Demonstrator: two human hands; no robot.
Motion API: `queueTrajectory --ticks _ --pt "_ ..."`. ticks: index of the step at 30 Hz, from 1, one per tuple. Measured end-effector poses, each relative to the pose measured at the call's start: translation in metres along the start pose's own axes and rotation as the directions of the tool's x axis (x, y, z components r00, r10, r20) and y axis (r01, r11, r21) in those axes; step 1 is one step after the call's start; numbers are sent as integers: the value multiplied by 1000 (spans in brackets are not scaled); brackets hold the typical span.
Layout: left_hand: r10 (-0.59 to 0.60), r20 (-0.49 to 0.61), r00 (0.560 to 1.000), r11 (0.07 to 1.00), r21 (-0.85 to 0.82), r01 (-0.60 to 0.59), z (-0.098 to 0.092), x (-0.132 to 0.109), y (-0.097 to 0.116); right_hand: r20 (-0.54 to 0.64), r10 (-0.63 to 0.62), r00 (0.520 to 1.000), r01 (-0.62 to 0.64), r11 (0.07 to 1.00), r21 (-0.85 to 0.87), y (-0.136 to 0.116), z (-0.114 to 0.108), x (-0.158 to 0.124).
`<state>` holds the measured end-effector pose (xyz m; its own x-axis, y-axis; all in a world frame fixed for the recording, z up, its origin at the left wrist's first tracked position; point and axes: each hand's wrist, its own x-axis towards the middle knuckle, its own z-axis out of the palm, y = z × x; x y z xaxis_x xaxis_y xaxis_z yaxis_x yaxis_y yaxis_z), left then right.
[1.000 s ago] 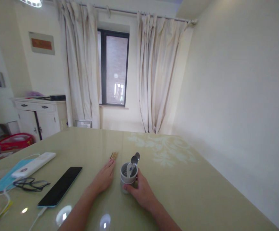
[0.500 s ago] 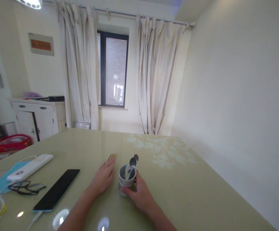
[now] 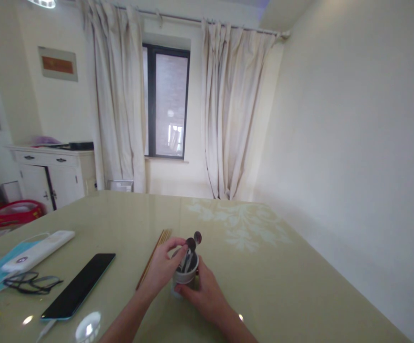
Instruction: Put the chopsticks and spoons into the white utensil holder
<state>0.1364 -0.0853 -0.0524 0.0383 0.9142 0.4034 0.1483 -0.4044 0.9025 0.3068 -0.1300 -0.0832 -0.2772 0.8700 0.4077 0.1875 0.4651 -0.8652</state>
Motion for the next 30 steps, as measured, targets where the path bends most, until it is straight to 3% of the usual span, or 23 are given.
queueTrajectory --ticks 2,4,7,9,10,13,16,19,30 --pt "-22 -121 992 989 -149 3 -4 2 4 1 0 1000 0 1000 -3 0 -1 0" --pt "-91 -307 947 928 -370 -31 -13 6 8 9 6 1000 -6 1000 1 0 -1 0" --pt "-193 -591 783 858 -489 -158 -34 14 9 12 23 1000 -23 1000 4 1 -2 0" --pt "-202 -659 724 901 -414 -126 -49 17 1 12 34 999 -34 999 -7 3 -2 -1" --pt "-200 -649 734 933 -354 -58 -56 19 -5 12 38 999 -38 999 -12 4 -2 -1" --pt "-207 -528 823 975 -43 217 -75 21 -30 8 39 999 -39 999 -8 6 -2 -1" --pt "-203 -418 885 825 414 385 -85 22 -54 -3 36 999 -36 999 -5 5 -2 -2" --pt "-197 -375 906 678 615 402 -87 22 -65 -8 39 999 -39 999 -9 4 -1 -2" --pt "-191 -270 944 451 830 329 -78 10 -64 9 36 999 -36 999 -38 0 -3 -1"
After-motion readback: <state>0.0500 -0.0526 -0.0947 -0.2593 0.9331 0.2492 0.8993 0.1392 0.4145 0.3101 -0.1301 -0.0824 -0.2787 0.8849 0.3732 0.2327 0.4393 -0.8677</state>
